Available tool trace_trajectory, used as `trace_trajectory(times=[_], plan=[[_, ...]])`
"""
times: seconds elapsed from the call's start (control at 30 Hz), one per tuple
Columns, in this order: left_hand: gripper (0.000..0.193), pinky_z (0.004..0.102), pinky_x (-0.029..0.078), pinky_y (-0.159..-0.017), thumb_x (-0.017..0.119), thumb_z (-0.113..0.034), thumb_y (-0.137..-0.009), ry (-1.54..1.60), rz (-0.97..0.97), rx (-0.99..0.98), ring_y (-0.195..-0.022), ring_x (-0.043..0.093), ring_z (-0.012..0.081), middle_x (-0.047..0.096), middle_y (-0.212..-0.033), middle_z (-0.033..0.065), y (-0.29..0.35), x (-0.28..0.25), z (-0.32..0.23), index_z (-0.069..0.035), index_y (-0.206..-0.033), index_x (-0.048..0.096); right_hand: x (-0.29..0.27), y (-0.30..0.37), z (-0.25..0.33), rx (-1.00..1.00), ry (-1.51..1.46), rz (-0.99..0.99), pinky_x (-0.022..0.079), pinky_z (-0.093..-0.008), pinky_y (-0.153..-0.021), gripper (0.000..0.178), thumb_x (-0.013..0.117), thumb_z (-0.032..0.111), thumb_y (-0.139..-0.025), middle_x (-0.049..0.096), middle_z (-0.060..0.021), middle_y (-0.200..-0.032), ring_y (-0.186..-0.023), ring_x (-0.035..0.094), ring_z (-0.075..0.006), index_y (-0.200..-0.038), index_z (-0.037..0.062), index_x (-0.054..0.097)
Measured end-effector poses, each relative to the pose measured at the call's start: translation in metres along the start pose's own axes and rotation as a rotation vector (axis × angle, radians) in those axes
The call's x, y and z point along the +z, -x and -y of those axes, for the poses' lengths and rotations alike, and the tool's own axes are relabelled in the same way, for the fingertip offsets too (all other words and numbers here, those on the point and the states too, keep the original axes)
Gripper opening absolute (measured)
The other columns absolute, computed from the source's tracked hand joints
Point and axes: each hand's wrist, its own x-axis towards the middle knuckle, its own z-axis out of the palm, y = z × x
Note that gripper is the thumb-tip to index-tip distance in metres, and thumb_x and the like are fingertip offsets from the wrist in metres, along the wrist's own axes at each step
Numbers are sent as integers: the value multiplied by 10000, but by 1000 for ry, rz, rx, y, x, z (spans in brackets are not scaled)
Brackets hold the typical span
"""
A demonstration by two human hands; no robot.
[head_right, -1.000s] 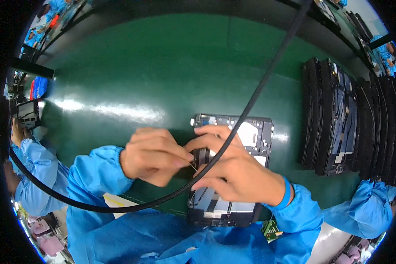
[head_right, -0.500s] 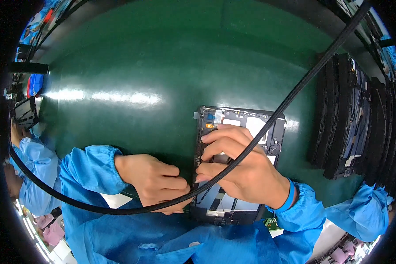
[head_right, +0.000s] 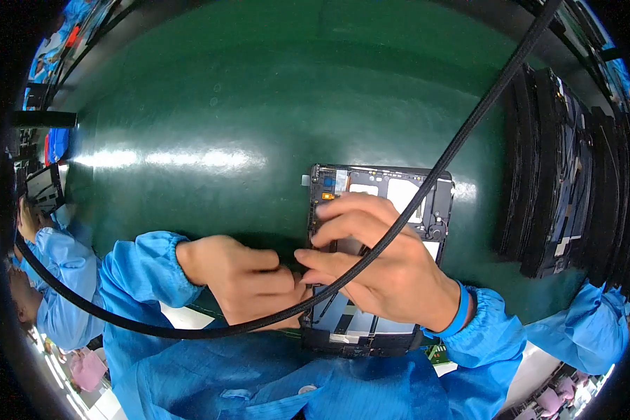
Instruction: The person assembles internal components of tablets by hand, connecting ribbon cables to circuit boards and securing them within the tablet casing.
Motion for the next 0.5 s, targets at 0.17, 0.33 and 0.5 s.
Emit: trace_trajectory(times=[0.17,0.33,0.5], plan=[[139,267,394,-578,721,-172,-794,-62,-4,-30,-696,556,146,549,-778,18,0,-4,1,-57,-784,643,0,0,-1,-4,125,-115,529,-584,-1128,376,991,260,-676,772,-57,-1179,-1274,658,-373,-1031,168,907],[133,260,401,-582,722,-163,-804,-146,51,4,-716,583,139,579,-798,25,1,-9,3,-35,-838,703,1,3,-3,1,157,-122,481,-625,-1176,340,985,238,-707,773,-47,-1186,-1314,631,-378,-1035,184,914],[152,259,395,-575,724,-170,-755,-62,-6,-67,-725,579,140,589,-815,27,-2,-6,5,-35,-821,701,0,2,-1,24,150,-112,484,-619,-1177,338,982,246,-716,771,-43,-1171,-1324,624,-376,-1042,185,915]])
